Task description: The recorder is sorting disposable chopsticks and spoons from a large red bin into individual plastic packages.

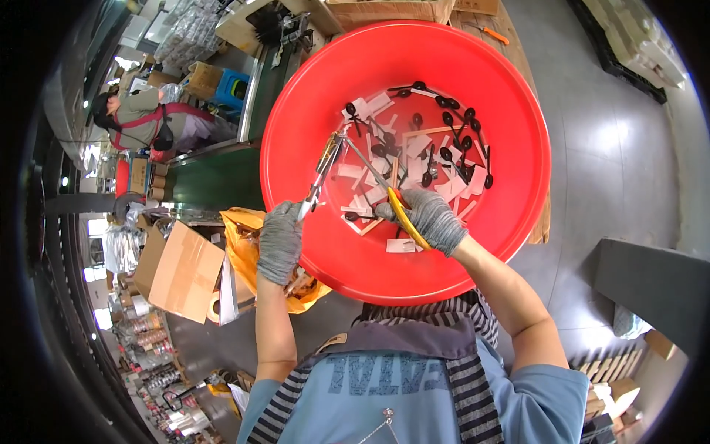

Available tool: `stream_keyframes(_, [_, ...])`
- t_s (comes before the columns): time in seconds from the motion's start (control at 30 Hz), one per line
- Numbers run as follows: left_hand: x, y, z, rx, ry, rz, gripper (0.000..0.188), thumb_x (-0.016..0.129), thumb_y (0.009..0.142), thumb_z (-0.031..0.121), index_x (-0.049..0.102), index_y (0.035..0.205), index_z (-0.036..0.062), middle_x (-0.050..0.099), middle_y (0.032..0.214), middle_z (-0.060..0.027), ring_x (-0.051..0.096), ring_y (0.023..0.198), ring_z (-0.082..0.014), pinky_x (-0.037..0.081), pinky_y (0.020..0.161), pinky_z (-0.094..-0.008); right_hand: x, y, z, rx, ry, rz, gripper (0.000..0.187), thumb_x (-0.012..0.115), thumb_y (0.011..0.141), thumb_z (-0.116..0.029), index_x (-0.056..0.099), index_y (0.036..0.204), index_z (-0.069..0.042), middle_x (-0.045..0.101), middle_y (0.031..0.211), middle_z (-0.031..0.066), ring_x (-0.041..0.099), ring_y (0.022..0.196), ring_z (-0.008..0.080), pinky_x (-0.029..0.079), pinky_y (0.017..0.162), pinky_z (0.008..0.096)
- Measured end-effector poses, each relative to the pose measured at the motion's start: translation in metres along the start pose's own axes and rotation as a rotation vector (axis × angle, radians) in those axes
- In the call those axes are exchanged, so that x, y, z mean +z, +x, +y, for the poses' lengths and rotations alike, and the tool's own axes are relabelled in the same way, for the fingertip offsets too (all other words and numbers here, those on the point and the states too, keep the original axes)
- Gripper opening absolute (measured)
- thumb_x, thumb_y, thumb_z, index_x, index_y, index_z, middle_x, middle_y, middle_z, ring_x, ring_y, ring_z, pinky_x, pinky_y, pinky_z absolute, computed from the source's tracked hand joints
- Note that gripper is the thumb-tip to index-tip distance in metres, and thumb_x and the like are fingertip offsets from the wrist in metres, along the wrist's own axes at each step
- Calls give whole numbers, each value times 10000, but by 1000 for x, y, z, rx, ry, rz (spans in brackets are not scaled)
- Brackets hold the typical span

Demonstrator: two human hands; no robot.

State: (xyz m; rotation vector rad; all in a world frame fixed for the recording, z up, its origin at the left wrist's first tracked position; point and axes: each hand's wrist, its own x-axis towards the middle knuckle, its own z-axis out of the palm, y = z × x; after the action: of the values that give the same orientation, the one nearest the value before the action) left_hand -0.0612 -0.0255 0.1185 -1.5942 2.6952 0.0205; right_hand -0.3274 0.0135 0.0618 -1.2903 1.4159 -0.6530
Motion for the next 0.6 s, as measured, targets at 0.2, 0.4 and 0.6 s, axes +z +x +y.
stream_keyframes(0.2, [-33,4,-34,-155,440,51,322,511,767,108,574,1063,218,529,853,-31,510,832,-197,390,731,-347,8,-10,12,160,395,10,422,642,778,-406,609,858,7,537,569,58,521,474,108,414,403,257])
stream_keyframes(0.4, [-60,4,-61,-47,571,54,322,514,739,128,593,1039,216,504,850,-21,485,844,-186,349,772,-356,-12,-14,27,214,329,82,449,622,780,-433,585,821,13,530,558,57,509,412,131,400,356,253])
stream_keyframes(0.6, [-36,22,-72,140,731,65,353,489,749,142,557,1094,177,486,871,-31,461,875,-204,338,826,-385,-5,-15,31,126,134,89,453,622,780,-423,588,765,28,514,509,80,502,416,149,411,428,308])
